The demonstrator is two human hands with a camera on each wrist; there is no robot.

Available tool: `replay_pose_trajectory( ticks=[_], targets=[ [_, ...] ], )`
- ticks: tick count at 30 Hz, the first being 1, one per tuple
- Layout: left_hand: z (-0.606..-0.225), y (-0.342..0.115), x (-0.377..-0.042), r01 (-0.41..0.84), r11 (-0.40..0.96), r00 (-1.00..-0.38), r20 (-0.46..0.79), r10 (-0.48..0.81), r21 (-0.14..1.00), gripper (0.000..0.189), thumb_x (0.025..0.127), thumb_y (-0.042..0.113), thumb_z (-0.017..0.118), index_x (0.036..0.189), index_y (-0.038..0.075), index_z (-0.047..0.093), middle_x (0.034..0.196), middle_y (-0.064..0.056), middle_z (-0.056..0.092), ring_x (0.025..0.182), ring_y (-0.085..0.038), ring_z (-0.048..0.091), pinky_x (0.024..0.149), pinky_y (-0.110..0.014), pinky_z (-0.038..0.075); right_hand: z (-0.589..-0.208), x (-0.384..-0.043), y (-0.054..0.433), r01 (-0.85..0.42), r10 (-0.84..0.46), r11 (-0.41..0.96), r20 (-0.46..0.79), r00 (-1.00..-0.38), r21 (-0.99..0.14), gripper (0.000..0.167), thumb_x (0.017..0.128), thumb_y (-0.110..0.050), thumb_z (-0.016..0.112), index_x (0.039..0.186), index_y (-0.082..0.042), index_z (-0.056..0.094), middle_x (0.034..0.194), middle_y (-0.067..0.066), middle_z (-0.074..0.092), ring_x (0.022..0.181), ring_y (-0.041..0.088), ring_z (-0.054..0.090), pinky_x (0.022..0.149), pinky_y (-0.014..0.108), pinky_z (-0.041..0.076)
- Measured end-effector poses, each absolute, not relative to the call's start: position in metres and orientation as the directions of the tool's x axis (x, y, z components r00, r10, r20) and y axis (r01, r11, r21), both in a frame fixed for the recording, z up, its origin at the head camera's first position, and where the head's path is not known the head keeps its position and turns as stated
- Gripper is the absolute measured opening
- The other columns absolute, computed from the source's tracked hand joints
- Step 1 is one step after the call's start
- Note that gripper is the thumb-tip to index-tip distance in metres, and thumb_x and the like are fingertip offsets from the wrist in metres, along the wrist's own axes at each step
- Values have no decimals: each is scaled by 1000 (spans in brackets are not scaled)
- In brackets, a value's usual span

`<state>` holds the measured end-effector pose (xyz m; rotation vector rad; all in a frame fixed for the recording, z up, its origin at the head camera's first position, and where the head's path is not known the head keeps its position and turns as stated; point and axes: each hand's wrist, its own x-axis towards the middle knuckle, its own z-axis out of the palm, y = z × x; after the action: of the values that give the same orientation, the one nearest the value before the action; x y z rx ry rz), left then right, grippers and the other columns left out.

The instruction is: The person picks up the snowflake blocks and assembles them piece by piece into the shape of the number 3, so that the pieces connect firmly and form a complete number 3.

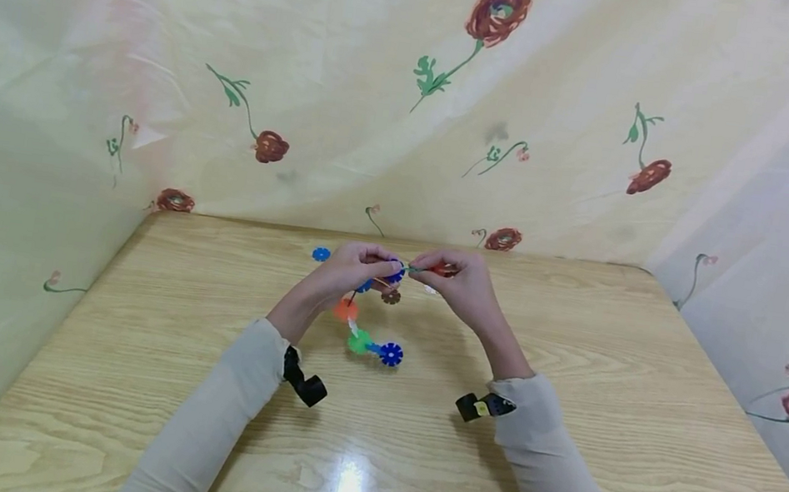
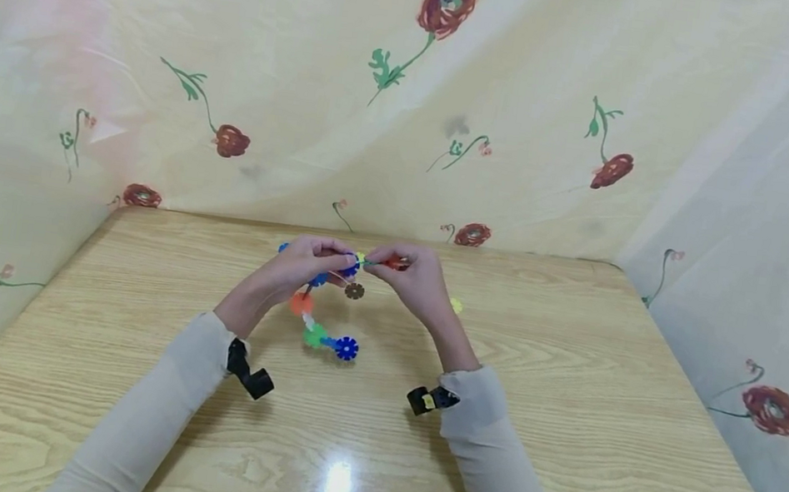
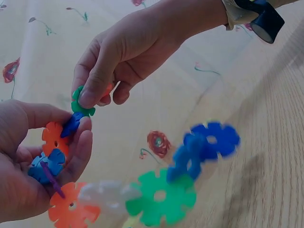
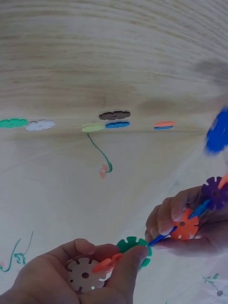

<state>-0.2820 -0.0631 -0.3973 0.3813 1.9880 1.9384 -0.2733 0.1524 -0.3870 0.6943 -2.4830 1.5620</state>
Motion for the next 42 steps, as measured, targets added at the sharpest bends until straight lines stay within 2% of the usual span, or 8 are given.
replay_pose_trajectory(
  ticks=[3, 5, 9, 15, 21, 28, 35, 42],
  targets=[
    [-397, -63, -282, -59, 3, -912, -55, 405, 998, 25, 106, 15, 56, 122, -3, 60, 107, -13, 67, 96, -25, 70, 107, -57, 49, -389, -274, 152, -432, -271, 346, 352, -896, -833, 10, 90, -9, 79, 94, -1, 79, 104, 17, 77, 85, 9, 71, 69, 20, 57],
    [-398, -63, -282, -64, -19, -912, -51, 406, 998, 25, 107, 15, 54, 124, -3, 57, 104, -10, 64, 96, -24, 69, 107, -57, 49, -391, -274, 152, -431, -258, 327, 360, -897, -841, 11, 89, -10, 79, 95, -1, 79, 103, 18, 77, 83, 7, 70, 68, 19, 56],
    [-401, -62, -283, -63, -55, -905, -34, 424, 997, 25, 108, 14, 51, 126, -3, 54, 104, -6, 62, 97, -21, 65, 110, -59, 46, -395, -275, 150, -448, -253, 298, 383, -888, -843, 11, 89, -9, 79, 96, 0, 79, 100, 20, 77, 80, 7, 69, 65, 18, 54],
    [-403, -58, -284, -71, -113, -898, -14, 440, 991, 23, 109, 12, 47, 126, -4, 49, 109, -8, 56, 97, -16, 61, 114, -64, 39, -397, -274, 145, -454, -244, 299, 393, -887, -839, 9, 91, -7, 77, 97, -1, 78, 100, 19, 76, 77, 8, 67, 63, 20, 54],
    [-402, -59, -283, -55, -110, -896, -1, 444, 992, 20, 109, 10, 45, 122, -4, 51, 109, -7, 55, 97, -16, 60, 110, -53, 47, -401, -275, 144, -442, -244, 288, 382, -892, -849, 9, 92, -9, 76, 98, -2, 78, 100, 18, 76, 77, 13, 67, 64, 29, 56],
    [-400, -57, -282, -32, -96, -904, 12, 428, 995, 17, 109, 8, 45, 117, -5, 52, 106, -6, 56, 95, -15, 63, 107, -47, 51, -402, -276, 143, -465, -247, 247, 409, -879, -850, 7, 91, -6, 76, 95, 1, 77, 98, 21, 75, 74, 12, 67, 62, 20, 53],
    [-400, -57, -281, -44, -111, -902, 8, 431, 993, 17, 109, 9, 44, 118, -4, 51, 108, -8, 55, 97, -19, 65, 115, -60, 40, -404, -278, 139, -458, -237, 230, 407, -882, -859, 9, 91, -5, 76, 96, 2, 78, 100, 22, 75, 77, 6, 69, 68, 21, 58],
    [-401, -56, -283, -97, -105, -899, -42, 437, 990, 16, 109, 13, 47, 117, 1, 53, 105, -4, 55, 98, -17, 60, 115, -61, 40, -401, -276, 141, -401, -271, 246, 335, -902, -882, 16, 92, -8, 75, 105, 2, 73, 104, 21, 72, 81, 11, 68, 71, 24, 59]
  ],
)
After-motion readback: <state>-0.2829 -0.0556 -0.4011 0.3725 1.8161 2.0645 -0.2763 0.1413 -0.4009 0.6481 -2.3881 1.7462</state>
